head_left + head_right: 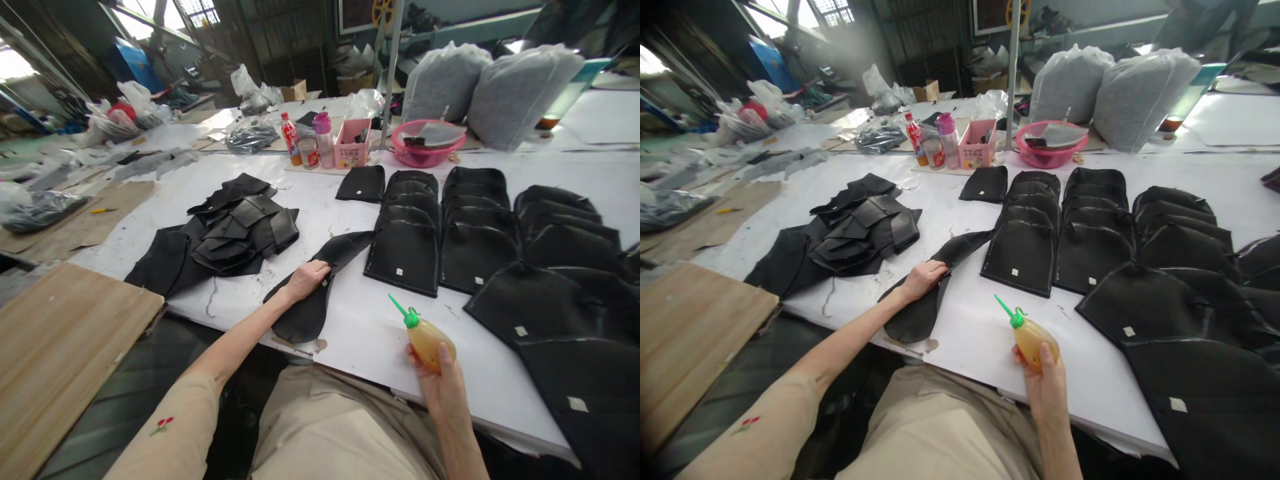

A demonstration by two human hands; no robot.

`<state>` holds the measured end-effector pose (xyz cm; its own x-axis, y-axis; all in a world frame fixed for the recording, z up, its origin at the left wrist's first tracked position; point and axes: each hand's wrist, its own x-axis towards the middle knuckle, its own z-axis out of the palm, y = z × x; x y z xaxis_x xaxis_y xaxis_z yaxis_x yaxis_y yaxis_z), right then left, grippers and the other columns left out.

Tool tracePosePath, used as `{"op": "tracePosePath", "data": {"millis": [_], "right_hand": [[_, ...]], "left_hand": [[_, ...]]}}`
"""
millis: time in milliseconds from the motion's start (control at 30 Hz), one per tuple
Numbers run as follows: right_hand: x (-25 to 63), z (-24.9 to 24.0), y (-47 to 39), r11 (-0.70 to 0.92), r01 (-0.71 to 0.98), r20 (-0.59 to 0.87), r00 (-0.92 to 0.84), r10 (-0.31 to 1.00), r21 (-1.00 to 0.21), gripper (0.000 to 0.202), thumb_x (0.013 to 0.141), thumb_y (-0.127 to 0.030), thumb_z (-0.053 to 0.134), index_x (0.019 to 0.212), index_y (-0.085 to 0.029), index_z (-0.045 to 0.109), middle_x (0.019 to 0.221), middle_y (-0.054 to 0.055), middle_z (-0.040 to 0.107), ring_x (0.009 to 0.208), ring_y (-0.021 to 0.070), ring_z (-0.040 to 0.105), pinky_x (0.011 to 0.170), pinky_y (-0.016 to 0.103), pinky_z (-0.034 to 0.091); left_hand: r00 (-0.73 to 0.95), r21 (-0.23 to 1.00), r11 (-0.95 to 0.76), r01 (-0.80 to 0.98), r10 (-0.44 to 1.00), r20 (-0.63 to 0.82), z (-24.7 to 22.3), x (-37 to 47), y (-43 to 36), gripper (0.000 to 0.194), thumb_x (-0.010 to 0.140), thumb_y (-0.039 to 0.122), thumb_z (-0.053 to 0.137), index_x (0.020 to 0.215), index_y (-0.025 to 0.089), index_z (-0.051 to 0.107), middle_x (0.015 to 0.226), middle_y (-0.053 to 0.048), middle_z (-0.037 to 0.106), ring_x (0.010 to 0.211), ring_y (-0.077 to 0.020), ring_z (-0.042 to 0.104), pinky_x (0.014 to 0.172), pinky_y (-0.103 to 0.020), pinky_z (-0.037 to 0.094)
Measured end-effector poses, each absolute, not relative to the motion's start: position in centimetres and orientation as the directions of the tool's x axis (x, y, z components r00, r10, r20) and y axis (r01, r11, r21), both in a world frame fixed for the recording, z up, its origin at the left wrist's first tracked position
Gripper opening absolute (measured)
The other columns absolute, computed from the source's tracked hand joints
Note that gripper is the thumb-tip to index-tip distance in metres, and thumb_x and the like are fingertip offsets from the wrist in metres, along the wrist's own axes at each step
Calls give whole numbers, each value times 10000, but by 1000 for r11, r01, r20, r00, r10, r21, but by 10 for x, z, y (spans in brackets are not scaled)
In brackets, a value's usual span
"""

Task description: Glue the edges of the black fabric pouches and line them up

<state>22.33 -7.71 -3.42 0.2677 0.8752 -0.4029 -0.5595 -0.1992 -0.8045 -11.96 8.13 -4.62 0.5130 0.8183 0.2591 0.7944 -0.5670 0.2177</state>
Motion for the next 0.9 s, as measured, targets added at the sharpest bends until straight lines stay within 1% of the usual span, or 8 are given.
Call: {"op": "tracePosePath", "data": {"millis": [100,267,533,600,667,733,767,900], "right_hand": [[223,-33,-76,-202,-570,-412,267,871,-797,549,727,-586,894,1037,-162,735,891,86,751,683,203,682,529,283,573],[223,-33,-74,-207,-587,-430,270,861,-783,586,678,-589,933,1038,-166,747,917,86,767,679,196,690,545,286,594],[223,-35,-74,-183,-597,-406,262,875,-781,562,697,-569,928,1054,-175,746,937,90,777,671,194,694,526,280,578],[223,-35,-74,-179,-598,-401,260,878,-781,570,697,-573,926,1063,-176,743,940,92,778,674,195,696,528,278,574],[223,-36,-74,-177,-605,-401,257,879,-776,580,687,-581,928,1059,-176,743,933,93,777,672,194,696,527,273,567],[223,-37,-74,-177,-606,-401,256,880,-775,577,685,-585,928,1047,-175,744,922,94,775,665,193,693,526,273,562],[223,-37,-74,-178,-605,-400,255,880,-776,574,688,-587,924,1044,-175,744,917,94,775,663,194,693,526,274,561],[222,-37,-73,-175,-611,-399,252,882,-772,573,694,-590,921,1053,-176,752,916,89,774,663,191,691,521,269,560]], "left_hand": [[528,214,-589,779,801,282,-46,-123,82,263,1047,148,474,1074,164,735,1148,-137,746,1052,-226,705,932,-360,581],[616,169,-695,699,705,353,-46,-128,84,250,1042,157,512,1149,185,736,1152,-119,758,1051,-225,707,930,-383,594],[601,137,-694,707,692,400,-48,-123,85,242,996,120,487,998,177,722,1027,-107,768,923,-213,722,843,-348,606],[574,146,-679,720,700,425,-42,-123,84,246,992,121,461,984,177,700,1014,-112,760,965,-223,720,872,-366,609],[537,155,-662,733,703,466,-30,-126,82,261,988,109,418,988,167,673,1042,-138,750,1075,-245,707,941,-405,601],[492,183,-654,734,698,519,-13,-134,79,266,976,89,393,988,168,647,1086,-152,742,1160,-246,688,1004,-429,582],[469,209,-653,728,697,543,-2,-140,78,257,968,87,392,970,178,632,1082,-143,741,1151,-234,691,1007,-422,579],[297,376,-580,723,752,589,48,-161,66,105,934,193,486,873,223,566,898,-55,708,840,-171,698,798,-317,585]]}}
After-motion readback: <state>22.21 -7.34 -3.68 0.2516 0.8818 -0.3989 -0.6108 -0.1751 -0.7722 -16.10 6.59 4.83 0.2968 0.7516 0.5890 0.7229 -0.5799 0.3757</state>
